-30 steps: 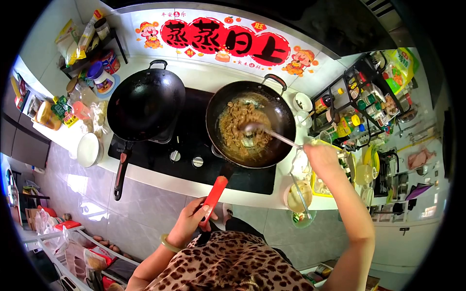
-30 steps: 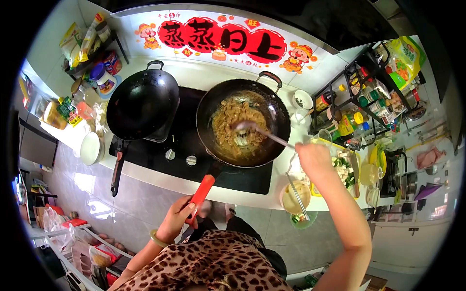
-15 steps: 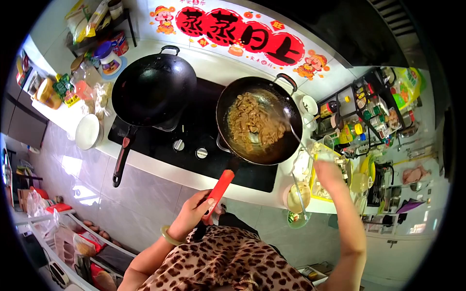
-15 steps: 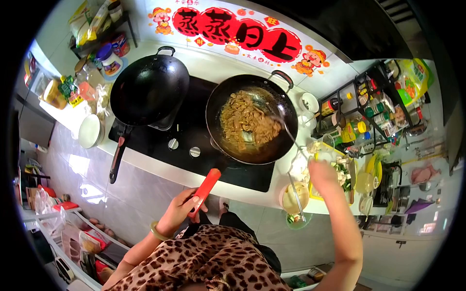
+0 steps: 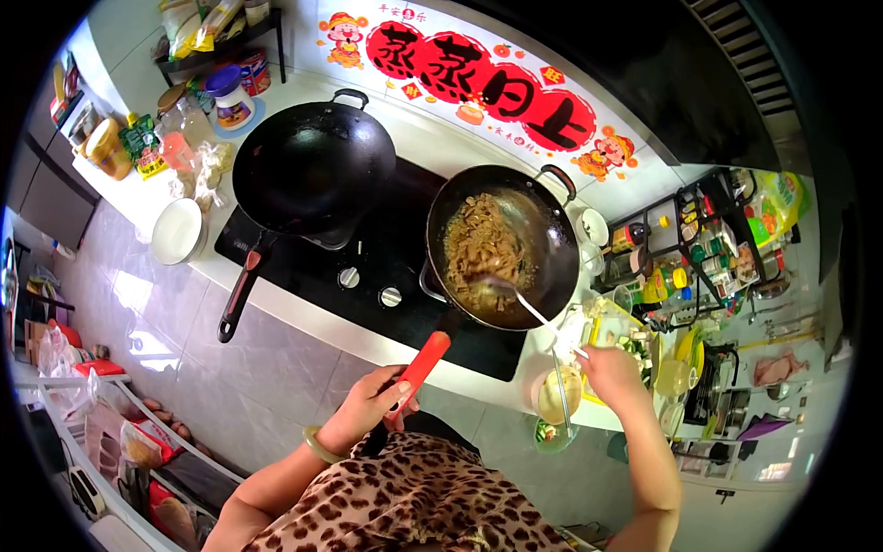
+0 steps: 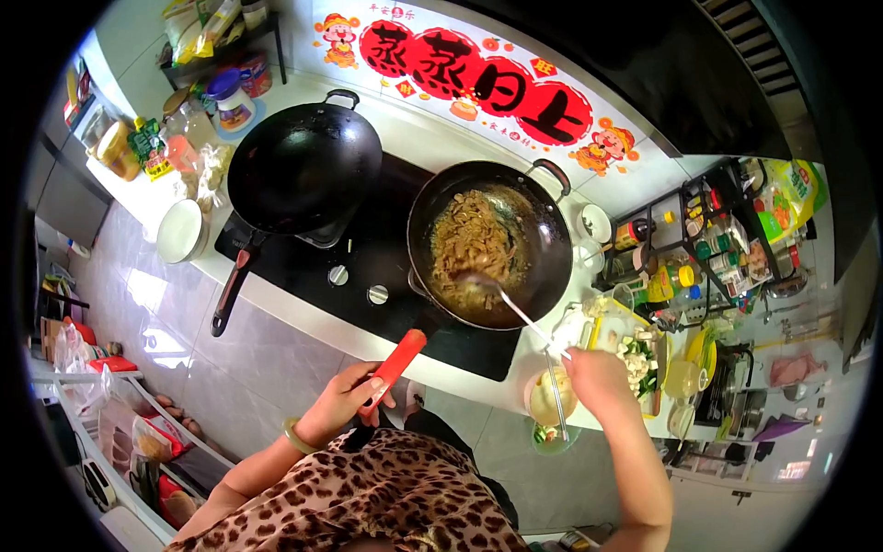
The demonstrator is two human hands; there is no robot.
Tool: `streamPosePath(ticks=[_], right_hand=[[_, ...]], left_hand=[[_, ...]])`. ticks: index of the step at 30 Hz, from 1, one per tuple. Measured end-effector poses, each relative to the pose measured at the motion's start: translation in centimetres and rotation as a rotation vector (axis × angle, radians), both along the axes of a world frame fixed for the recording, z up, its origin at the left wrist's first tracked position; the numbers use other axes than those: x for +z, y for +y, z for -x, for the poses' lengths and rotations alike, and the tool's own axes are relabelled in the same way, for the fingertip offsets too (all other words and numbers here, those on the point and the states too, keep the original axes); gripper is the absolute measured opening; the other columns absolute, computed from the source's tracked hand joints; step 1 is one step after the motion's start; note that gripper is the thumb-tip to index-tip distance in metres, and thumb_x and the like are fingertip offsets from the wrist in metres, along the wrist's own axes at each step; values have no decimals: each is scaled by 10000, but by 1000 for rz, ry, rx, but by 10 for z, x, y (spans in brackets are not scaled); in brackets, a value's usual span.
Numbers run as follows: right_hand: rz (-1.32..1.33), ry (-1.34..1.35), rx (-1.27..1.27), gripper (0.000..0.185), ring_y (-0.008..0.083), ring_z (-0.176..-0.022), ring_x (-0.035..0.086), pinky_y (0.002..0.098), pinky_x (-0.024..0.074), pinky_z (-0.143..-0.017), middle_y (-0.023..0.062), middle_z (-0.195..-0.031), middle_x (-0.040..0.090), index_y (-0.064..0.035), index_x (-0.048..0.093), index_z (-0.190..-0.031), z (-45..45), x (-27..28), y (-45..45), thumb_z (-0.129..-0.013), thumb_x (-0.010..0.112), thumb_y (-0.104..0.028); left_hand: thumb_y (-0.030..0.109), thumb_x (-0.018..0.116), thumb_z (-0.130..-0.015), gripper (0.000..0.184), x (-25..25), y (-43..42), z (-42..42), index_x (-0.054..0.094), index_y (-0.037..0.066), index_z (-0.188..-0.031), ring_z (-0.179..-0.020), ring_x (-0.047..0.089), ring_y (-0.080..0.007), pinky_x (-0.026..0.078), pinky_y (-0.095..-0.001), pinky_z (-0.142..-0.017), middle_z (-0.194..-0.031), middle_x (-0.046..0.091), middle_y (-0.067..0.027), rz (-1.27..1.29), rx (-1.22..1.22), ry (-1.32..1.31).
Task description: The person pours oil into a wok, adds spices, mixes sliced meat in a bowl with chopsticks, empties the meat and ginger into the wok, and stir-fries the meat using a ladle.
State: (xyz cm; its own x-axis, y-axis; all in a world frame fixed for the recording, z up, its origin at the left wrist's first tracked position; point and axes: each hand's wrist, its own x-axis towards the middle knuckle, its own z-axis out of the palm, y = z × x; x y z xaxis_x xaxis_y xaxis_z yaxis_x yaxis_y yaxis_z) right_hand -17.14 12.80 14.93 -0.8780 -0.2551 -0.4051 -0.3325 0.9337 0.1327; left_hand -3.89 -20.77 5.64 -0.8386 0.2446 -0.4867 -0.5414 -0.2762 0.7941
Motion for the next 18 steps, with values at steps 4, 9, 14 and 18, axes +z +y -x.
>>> streamPosePath(ticks=[4, 9, 14, 18], right_hand=[[127, 120, -98, 247, 391, -806, 597, 488, 458, -720, 199, -801, 629, -55, 611, -867, 54, -24, 15, -896, 491, -269], [188, 250, -87, 256, 398, -804, 592, 482, 448, -707, 207, -826, 633, -40, 621, -872, 129, -39, 32, -879, 533, -280], [430, -215, -289, 285, 401, -765, 590, 455, 451, -678, 216, -812, 629, -31, 620, -875, 135, -49, -36, -890, 538, -303], [136, 111, 249, 170, 360, -662, 607, 453, 463, -596, 155, -681, 610, -104, 623, -882, 72, -29, -36, -889, 530, -246]], left_hand=[[237, 490, -957, 399, -13, 2, 1, 475, -40, -1245, -509, 570, -115, 456, -224, -444, -800, 639, -86, -16, 33, 35], [249, 497, -954, 409, -15, 2, -1, 477, -34, -1249, -504, 574, -117, 469, -225, -446, -802, 652, -94, 24, 34, 57], [232, 476, -962, 395, -4, 2, -2, 473, -32, -1257, -525, 571, -116, 460, -222, -470, -812, 642, -86, 15, 36, 21], [229, 463, -967, 390, 1, 2, -2, 474, -33, -1255, -532, 571, -124, 456, -224, -480, -826, 638, -91, 33, 21, 13]])
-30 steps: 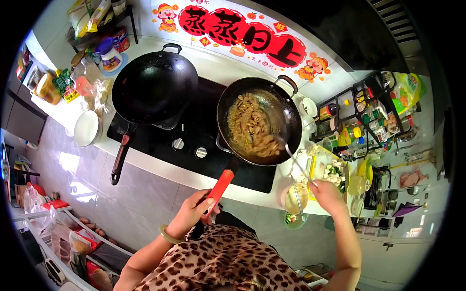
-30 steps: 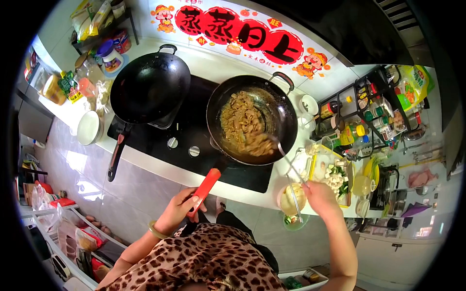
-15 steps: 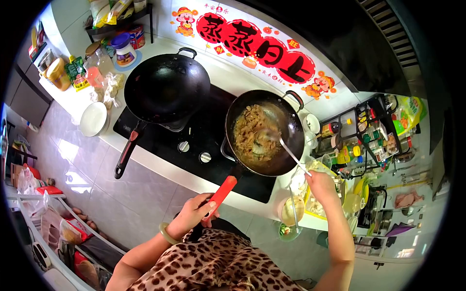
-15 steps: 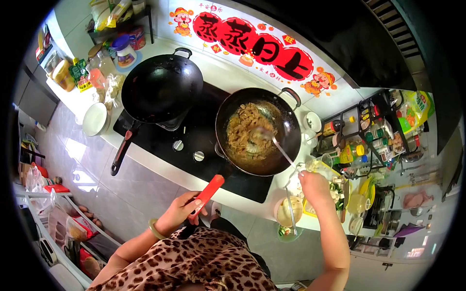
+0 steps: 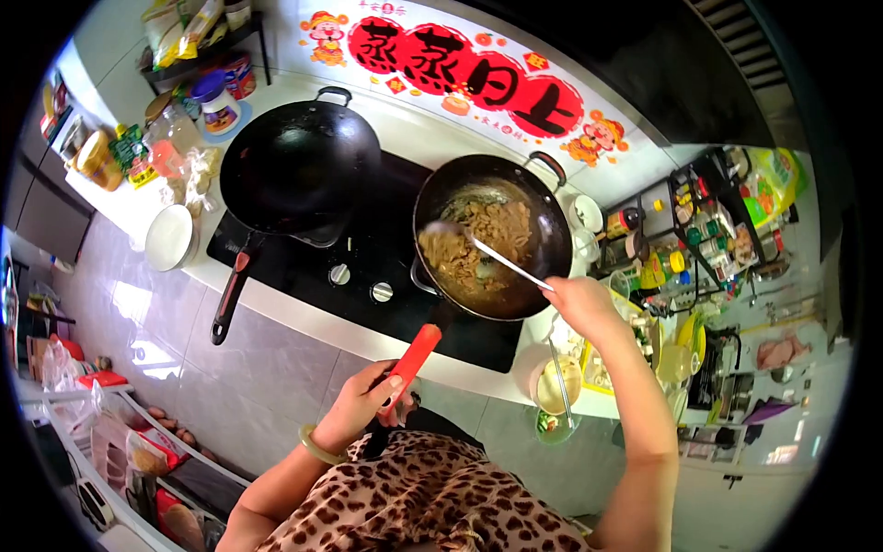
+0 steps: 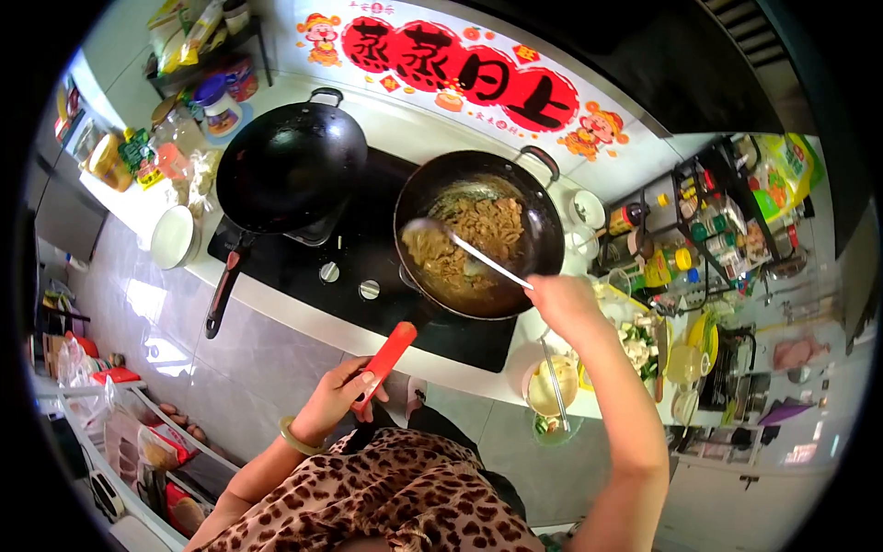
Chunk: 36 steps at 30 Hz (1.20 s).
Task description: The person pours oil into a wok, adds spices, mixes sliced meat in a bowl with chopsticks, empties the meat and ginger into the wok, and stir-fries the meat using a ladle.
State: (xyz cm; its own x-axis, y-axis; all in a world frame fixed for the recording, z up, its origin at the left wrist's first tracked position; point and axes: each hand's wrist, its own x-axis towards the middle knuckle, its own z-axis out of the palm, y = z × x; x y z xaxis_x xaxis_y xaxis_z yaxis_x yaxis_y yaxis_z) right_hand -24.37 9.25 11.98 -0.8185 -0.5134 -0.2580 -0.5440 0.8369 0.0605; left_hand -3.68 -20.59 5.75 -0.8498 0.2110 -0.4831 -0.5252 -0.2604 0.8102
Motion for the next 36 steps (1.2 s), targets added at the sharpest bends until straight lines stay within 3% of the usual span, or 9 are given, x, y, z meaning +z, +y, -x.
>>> streamPosePath(ticks=[3, 6, 9, 20, 25, 29, 31, 33, 36], right_hand=[[-56, 122, 22, 74, 313, -614, 620, 435, 474, -544, 108, -632, 600, -122, 595, -852, -55, 30, 36, -811, 538, -147], [-180, 132, -58, 86, 290, -608, 616, 403, 475, -524, 92, -641, 603, -146, 624, -881, -88, 56, 63, -814, 572, -163], [-242, 163, -70, 62, 292, -598, 615, 402, 472, -505, 96, -626, 596, -128, 604, -839, -85, 39, 72, -822, 545, -139], [-41, 323, -187, 178, 348, -725, 641, 470, 501, -649, 163, -757, 647, -73, 622, -837, 62, -14, 51, -873, 489, -186], [-139, 71, -341, 264, 375, -808, 621, 480, 490, -710, 191, -830, 643, -50, 612, -877, 1, -23, 69, -921, 443, -248], [-28, -255, -529, 288, 369, -865, 607, 462, 467, -777, 193, -857, 642, -63, 631, -939, -84, 21, 55, -925, 458, -292], [187, -295, -507, 248, 335, -822, 623, 379, 489, -732, 175, -891, 651, -116, 656, -1063, -117, 20, 62, -907, 533, -263], [228, -384, -571, 254, 338, -803, 622, 385, 488, -714, 169, -887, 649, -107, 639, -1062, -132, 32, 38, -913, 527, -280], [209, -360, -380, 239, 369, -821, 609, 440, 478, -717, 185, -855, 633, -88, 620, -971, -126, 21, 21, -905, 488, -276]], left_hand=[[231, 454, -967, 390, -3, 0, -2, 467, -38, -1250, -528, 574, -131, 451, -225, -470, -832, 636, -99, -6, -10, 14], [228, 447, -968, 379, -4, 0, -2, 467, -39, -1236, -522, 571, -130, 446, -227, -463, -831, 634, -103, -16, -8, 28], [223, 443, -968, 365, -3, -1, -2, 472, -39, -1221, -511, 567, -130, 442, -228, -456, -828, 633, -108, -16, -14, 18], [206, 442, -968, 372, 7, 0, -2, 459, -39, -1248, -512, 565, -125, 445, -224, -461, -822, 644, -114, 29, 4, -24], [214, 440, -969, 374, 1, 1, -2, 467, -32, -1249, -523, 568, -124, 448, -221, -467, -831, 642, -110, 22, 8, 1], [205, 445, -962, 365, -2, -1, 0, 474, -19, -1249, -517, 566, -130, 450, -222, -469, -833, 643, -106, -3, -9, -15], [200, 463, -955, 368, -5, -3, -1, 475, -29, -1242, -519, 553, -117, 448, -222, -476, -820, 642, -90, -11, -8, -1], [196, 486, -939, 365, 1, -2, -1, 485, -29, -1226, -523, 543, -108, 449, -226, -475, -800, 637, -74, -32, -4, -24], [231, 452, -943, 381, 0, 0, -4, 471, -21, -1228, -492, 547, -151, 447, -251, -437, -788, 618, -114, 31, 21, 36]])
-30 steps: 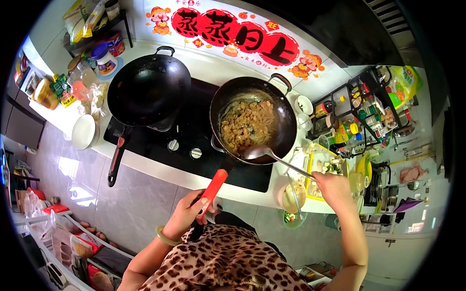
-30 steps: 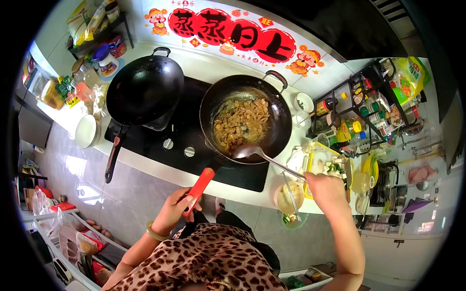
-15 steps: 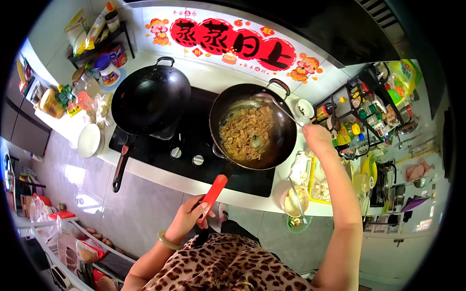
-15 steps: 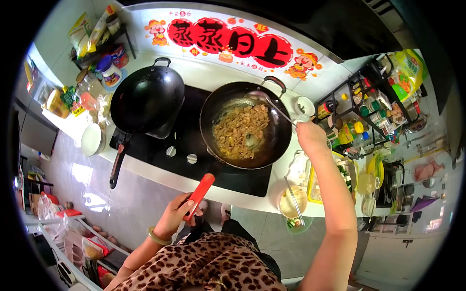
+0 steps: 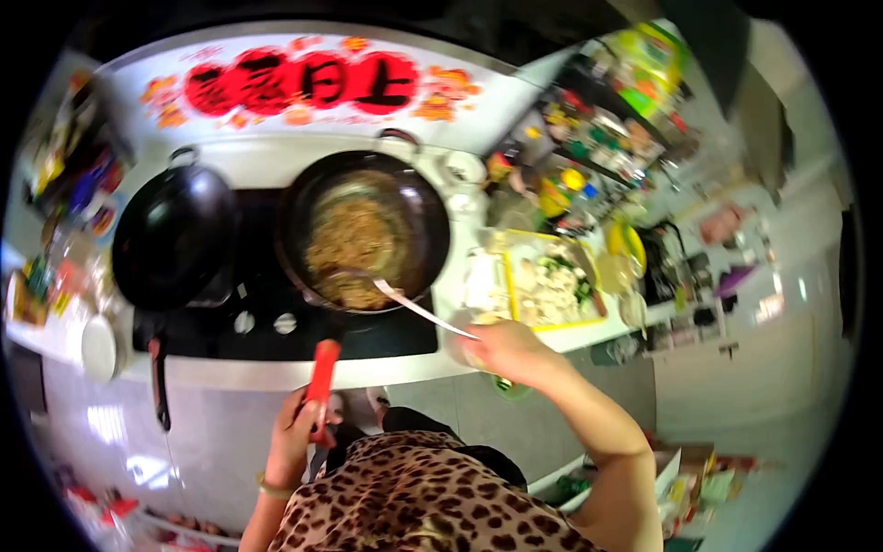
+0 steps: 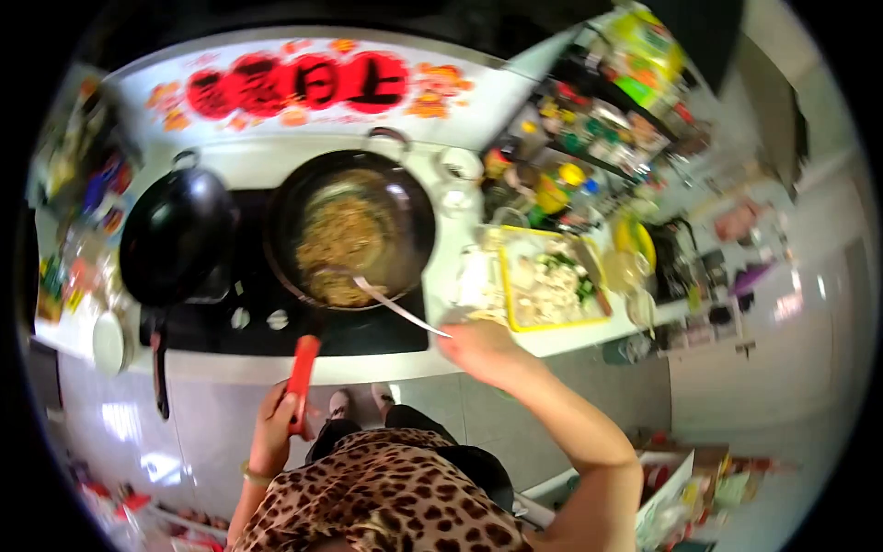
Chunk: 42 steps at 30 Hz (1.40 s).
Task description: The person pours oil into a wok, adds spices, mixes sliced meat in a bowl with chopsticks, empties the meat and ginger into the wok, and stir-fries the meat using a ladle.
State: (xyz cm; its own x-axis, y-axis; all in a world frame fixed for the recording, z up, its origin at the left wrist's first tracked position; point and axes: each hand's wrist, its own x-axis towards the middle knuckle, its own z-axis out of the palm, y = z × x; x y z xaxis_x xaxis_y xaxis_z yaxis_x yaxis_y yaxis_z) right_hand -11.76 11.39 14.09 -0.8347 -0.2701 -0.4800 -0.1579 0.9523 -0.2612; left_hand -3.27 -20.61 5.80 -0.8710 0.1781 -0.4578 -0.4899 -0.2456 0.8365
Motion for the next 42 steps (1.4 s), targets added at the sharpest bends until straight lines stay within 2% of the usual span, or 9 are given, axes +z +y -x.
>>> streamPosePath(ticks=[5, 8, 10, 14, 20, 26, 28, 33, 42], right_hand=[[-134, 231, -3, 191, 349, -843, 629, 455, 493, -718, 173, -859, 655, -66, 653, -849, 53, -35, -18, -814, 468, -96], [-226, 340, -132, 226, 352, -806, 650, 450, 509, -714, 179, -883, 667, -84, 683, -884, 93, -59, 12, -844, 475, -163], [-188, 189, -242, 246, 363, -822, 630, 466, 481, -719, 184, -871, 653, -62, 646, -879, 103, -25, 17, -861, 488, -250], [-224, 373, -169, 231, 368, -880, 621, 471, 481, -770, 193, -912, 651, -60, 653, -903, 148, -39, 31, -870, 499, -229], [54, 167, 63, 267, 393, -863, 600, 451, 471, -780, 208, -889, 636, -17, 629, -895, 167, -75, -31, -856, 494, -243], [-356, 387, 392, 87, 318, -677, 638, 422, 509, -608, 137, -703, 630, -83, 617, -805, 69, -2, -2, -803, 544, -130], [-428, 567, 398, 69, 285, -647, 641, 403, 505, -571, 126, -675, 622, -84, 612, -794, 54, 14, 32, -756, 557, -103], [-554, 500, 300, 89, 273, -596, 633, 398, 497, -532, 100, -633, 616, -88, 618, -787, 24, 73, 50, -768, 533, -101], [-441, 566, 364, 139, 305, -667, 656, 420, 520, -582, 134, -691, 646, -80, 638, -768, 115, -20, 11, -800, 507, -111]], left_hand=[[262, 428, -956, 379, 6, 2, 0, 475, -12, -1214, -446, 516, -155, 434, -253, -431, -760, 619, -117, 87, -11, 17], [266, 428, -958, 381, -4, -1, -1, 475, -13, -1214, -459, 524, -152, 431, -251, -431, -773, 621, -118, 68, -11, 22], [189, 424, -959, 334, 4, 0, 1, 491, -17, -1213, -515, 557, -141, 453, -241, -466, -804, 628, -101, 47, -20, 31], [200, 438, -960, 338, 0, 0, 1, 489, -19, -1213, -531, 559, -114, 456, -229, -479, -812, 636, -85, 6, -23, -22], [204, 456, -960, 366, 3, -1, 2, 468, -31, -1239, -522, 556, -112, 450, -221, -481, -832, 644, -91, 3, -10, -42], [201, 454, -964, 364, 1, -1, 2, 465, -43, -1234, -516, 550, -111, 450, -218, -480, -829, 641, -92, -29, -30, -26], [202, 452, -966, 366, 0, -1, 2, 463, -48, -1231, -515, 547, -110, 451, -217, -480, -828, 639, -93, -47, -30, -21], [198, 447, -969, 364, -2, 0, 1, 460, -58, -1226, -510, 539, -104, 454, -217, -476, -825, 635, -92, -52, -9, -27], [211, 461, -968, 386, -2, -1, 3, 460, -68, -1235, -512, 540, -105, 458, -218, -473, -824, 634, -91, -38, -21, -3]])
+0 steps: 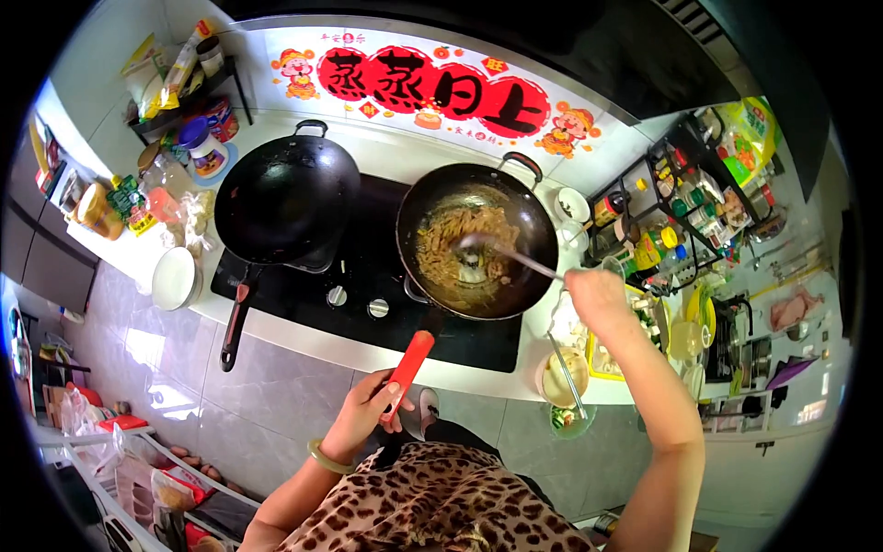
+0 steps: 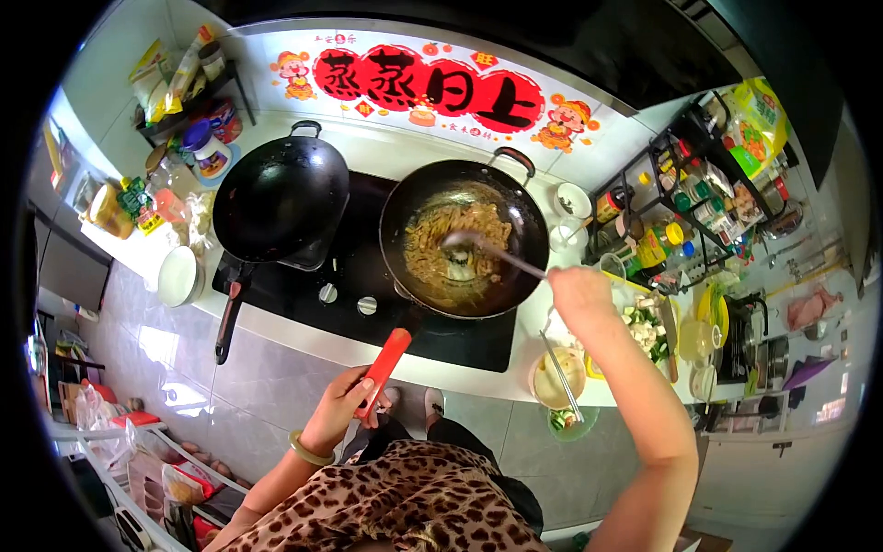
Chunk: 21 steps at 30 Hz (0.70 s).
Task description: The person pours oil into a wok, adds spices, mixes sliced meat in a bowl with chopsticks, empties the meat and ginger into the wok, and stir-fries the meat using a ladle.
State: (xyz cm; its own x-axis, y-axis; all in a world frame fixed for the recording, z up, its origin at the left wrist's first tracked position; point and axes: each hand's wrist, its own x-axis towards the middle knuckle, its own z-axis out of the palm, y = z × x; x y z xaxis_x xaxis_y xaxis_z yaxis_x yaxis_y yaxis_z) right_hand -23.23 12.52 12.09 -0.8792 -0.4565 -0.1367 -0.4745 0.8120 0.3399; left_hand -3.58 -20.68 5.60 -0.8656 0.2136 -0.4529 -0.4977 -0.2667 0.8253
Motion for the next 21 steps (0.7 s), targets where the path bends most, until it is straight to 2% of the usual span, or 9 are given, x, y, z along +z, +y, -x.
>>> streamPosePath(ticks=[4, 5, 9, 11, 13, 14, 16, 18, 21], right_hand=[[37, 115, -100, 155, 312, -710, 663, 414, 531, -600, 142, -729, 655, -78, 650, -798, 55, 2, -18, -828, 502, -113], [64, 133, -55, 170, 316, -727, 664, 428, 530, -619, 142, -748, 659, -73, 657, -811, 69, -3, -18, -836, 494, -115], [22, 62, -160, 190, 323, -797, 660, 441, 528, -685, 157, -805, 667, -64, 663, -830, 91, -18, -5, -844, 479, -110], [-75, -27, -244, 198, 329, -824, 657, 440, 526, -700, 164, -843, 668, -63, 663, -832, 63, -18, 14, -847, 471, -109], [-54, -99, -218, 204, 357, -817, 646, 453, 512, -684, 183, -839, 659, -48, 642, -848, 17, -15, 39, -851, 449, -111], [-107, -166, -310, 199, 353, -800, 639, 456, 502, -689, 187, -831, 653, -42, 635, -859, -8, -13, 44, -851, 451, -116], [32, -281, -334, 243, 385, -773, 613, 481, 482, -681, 197, -783, 628, -49, 619, -848, -53, -7, 52, -899, 444, -209], [326, -373, -346, 269, 384, -728, 598, 458, 463, -640, 204, -752, 609, -39, 614, -833, -83, 13, 34, -911, 489, -264], [351, -426, -398, 307, 406, -741, 586, 468, 455, -664, 216, -753, 610, -29, 605, -856, -91, 34, 17, -920, 490, -307]], left_hand=[[222, 436, -973, 377, -1, 2, -1, 473, -47, -1234, -530, 559, -111, 437, -211, -463, -817, 633, -95, 38, 16, 21], [222, 441, -972, 377, -1, 2, -2, 476, -47, -1234, -530, 558, -110, 439, -211, -466, -817, 632, -94, 37, 25, 19], [225, 449, -969, 386, -4, 3, -2, 474, -47, -1242, -528, 559, -110, 444, -210, -469, -813, 630, -94, 27, 17, 5], [228, 451, -968, 390, -3, 3, -1, 472, -46, -1245, -527, 560, -113, 445, -210, -468, -815, 631, -96, 8, 19, -2], [230, 453, -968, 394, -3, 2, 0, 470, -46, -1248, -525, 562, -117, 446, -211, -467, -816, 632, -99, -9, 18, -7], [232, 454, -967, 397, -4, 2, 0, 469, -46, -1250, -524, 564, -119, 447, -213, -466, -819, 634, -102, -10, 18, 0], [234, 455, -967, 399, -4, 2, 1, 468, -46, -1251, -523, 566, -121, 447, -214, -464, -822, 635, -105, -16, 21, 8], [247, 460, -967, 408, -4, 2, 1, 465, -45, -1253, -518, 568, -124, 449, -218, -463, -826, 638, -110, -14, 8, 9], [259, 467, -967, 416, -5, 2, -1, 465, -45, -1252, -517, 567, -125, 450, -221, -463, -826, 637, -109, -30, 12, 6]])
